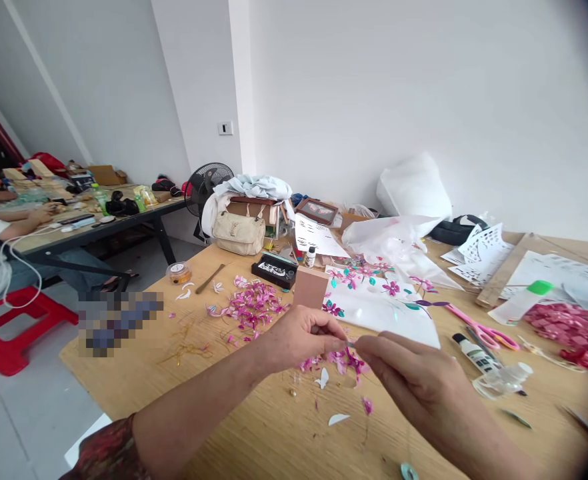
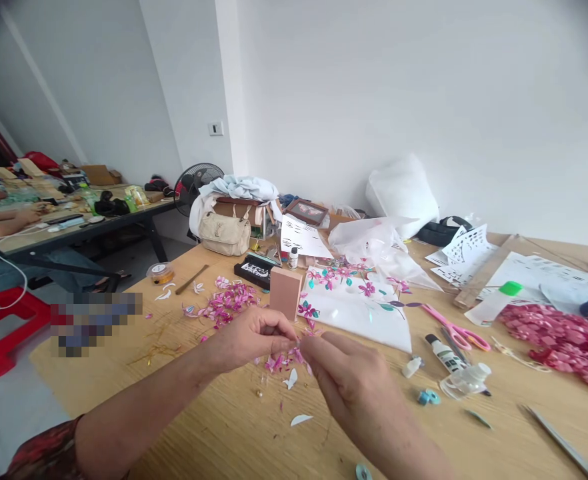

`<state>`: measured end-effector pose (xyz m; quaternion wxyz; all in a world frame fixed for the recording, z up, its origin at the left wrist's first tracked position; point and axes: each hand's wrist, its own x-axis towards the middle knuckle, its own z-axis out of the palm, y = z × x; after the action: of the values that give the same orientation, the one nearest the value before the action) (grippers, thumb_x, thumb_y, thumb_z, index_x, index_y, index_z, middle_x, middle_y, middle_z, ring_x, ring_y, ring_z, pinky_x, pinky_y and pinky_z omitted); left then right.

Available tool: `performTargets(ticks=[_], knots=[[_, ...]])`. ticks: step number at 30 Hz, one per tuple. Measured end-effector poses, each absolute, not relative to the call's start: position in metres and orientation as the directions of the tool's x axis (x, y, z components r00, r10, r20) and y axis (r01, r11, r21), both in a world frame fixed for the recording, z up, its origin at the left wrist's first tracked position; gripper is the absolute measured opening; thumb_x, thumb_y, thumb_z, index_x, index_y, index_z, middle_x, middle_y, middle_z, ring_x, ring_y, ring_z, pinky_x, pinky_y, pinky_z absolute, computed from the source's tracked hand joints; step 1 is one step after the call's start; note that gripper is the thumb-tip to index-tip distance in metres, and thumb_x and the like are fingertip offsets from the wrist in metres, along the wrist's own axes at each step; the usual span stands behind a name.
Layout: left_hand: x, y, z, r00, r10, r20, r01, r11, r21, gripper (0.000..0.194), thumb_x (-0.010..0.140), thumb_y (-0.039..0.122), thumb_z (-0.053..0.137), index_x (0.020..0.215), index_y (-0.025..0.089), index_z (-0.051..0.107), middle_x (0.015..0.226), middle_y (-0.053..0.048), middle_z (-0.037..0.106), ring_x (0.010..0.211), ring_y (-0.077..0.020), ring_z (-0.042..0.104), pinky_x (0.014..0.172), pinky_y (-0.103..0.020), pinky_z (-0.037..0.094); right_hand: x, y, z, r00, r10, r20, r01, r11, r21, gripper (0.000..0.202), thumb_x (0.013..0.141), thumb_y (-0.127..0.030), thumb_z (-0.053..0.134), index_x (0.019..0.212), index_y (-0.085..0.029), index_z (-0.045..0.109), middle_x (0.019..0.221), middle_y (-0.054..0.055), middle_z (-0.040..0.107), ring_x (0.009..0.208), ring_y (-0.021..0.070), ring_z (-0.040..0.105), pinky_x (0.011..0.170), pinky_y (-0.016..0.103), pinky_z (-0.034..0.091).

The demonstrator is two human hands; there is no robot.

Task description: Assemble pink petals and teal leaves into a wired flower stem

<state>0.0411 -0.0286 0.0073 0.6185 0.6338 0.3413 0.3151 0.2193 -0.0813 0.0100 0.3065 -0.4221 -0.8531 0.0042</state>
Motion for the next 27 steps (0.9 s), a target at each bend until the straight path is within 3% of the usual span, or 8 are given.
performTargets(ticks=[4, 8, 13, 16, 20, 23, 27], knots=[[0.039, -0.031, 0.007, 0.656, 0.755, -0.012, -0.038, 0.049, 0.998, 0.009, 0.066, 0.022, 0.067, 0.069, 0.013, 0.066, 0.061, 0.002, 0.058, 0.054, -0.0073, 0.048, 0.056, -0.021, 0.037, 0.227, -0.068, 0.012, -0.410, 0.775, 0.480, 0.720, 0.599, -0.352, 0.022, 0.090, -0.022, 0.041, 0.080, -0.021, 0.061, 0.063, 0.000, 0.060, 0.054, 0.0111, 0.054, 0.048, 0.020, 0.039], [0.037, -0.029, 0.006, 0.588, 0.809, 0.000, -0.111, 0.081, 0.991, 0.015, 0.064, 0.025, 0.070, 0.067, 0.012, 0.064, 0.058, 0.002, 0.056, 0.051, -0.0071, 0.048, 0.053, -0.021, 0.037, 0.222, -0.068, -0.001, -0.412, 0.781, 0.469, 0.693, 0.603, -0.395, 0.025, 0.091, -0.022, 0.039, 0.079, -0.019, 0.061, 0.061, 0.000, 0.060, 0.052, 0.0111, 0.054, 0.048, 0.020, 0.040], [0.041, -0.028, 0.004, 0.514, 0.857, -0.028, -0.017, 0.042, 0.999, 0.012, 0.066, 0.023, 0.067, 0.067, 0.012, 0.063, 0.054, 0.003, 0.054, 0.050, -0.0075, 0.047, 0.049, -0.020, 0.035, 0.215, -0.085, -0.001, -0.476, 0.725, 0.499, 0.704, 0.654, -0.278, 0.026, 0.092, -0.020, 0.036, 0.083, -0.019, 0.061, 0.057, 0.000, 0.056, 0.048, 0.0110, 0.052, 0.045, 0.020, 0.036], [0.044, -0.030, 0.005, 0.554, 0.833, -0.020, 0.034, 0.001, 0.999, 0.006, 0.067, 0.018, 0.065, 0.068, 0.012, 0.065, 0.058, 0.002, 0.056, 0.053, -0.0071, 0.048, 0.052, -0.020, 0.035, 0.219, -0.084, 0.010, -0.486, 0.705, 0.517, 0.717, 0.660, -0.225, 0.025, 0.091, -0.020, 0.037, 0.083, -0.019, 0.061, 0.058, 0.000, 0.055, 0.050, 0.0111, 0.052, 0.046, 0.021, 0.035], [0.044, -0.034, 0.006, 0.661, 0.750, -0.016, -0.033, 0.050, 0.998, 0.005, 0.067, 0.017, 0.065, 0.069, 0.013, 0.065, 0.060, 0.003, 0.057, 0.052, -0.0062, 0.048, 0.053, -0.020, 0.036, 0.226, -0.070, 0.013, -0.412, 0.769, 0.489, 0.721, 0.603, -0.341, 0.021, 0.090, -0.021, 0.042, 0.081, -0.020, 0.060, 0.062, -0.001, 0.060, 0.053, 0.0101, 0.054, 0.049, 0.019, 0.039], [0.042, -0.034, 0.006, 0.618, 0.786, -0.018, -0.076, 0.082, 0.994, 0.009, 0.066, 0.021, 0.067, 0.068, 0.012, 0.064, 0.057, 0.003, 0.056, 0.050, -0.0064, 0.048, 0.052, -0.020, 0.037, 0.224, -0.065, 0.003, -0.387, 0.796, 0.465, 0.687, 0.585, -0.431, 0.021, 0.089, -0.021, 0.043, 0.079, -0.020, 0.060, 0.062, -0.001, 0.061, 0.054, 0.0104, 0.054, 0.049, 0.018, 0.041], [0.041, -0.030, 0.002, 0.540, 0.842, -0.006, -0.092, 0.065, 0.994, 0.012, 0.066, 0.023, 0.067, 0.068, 0.012, 0.063, 0.056, 0.002, 0.055, 0.050, -0.0073, 0.048, 0.050, -0.021, 0.037, 0.214, -0.074, -0.011, -0.399, 0.785, 0.474, 0.689, 0.598, -0.411, 0.025, 0.091, -0.022, 0.040, 0.076, -0.019, 0.059, 0.056, -0.002, 0.057, 0.048, 0.0102, 0.051, 0.046, 0.019, 0.038]])
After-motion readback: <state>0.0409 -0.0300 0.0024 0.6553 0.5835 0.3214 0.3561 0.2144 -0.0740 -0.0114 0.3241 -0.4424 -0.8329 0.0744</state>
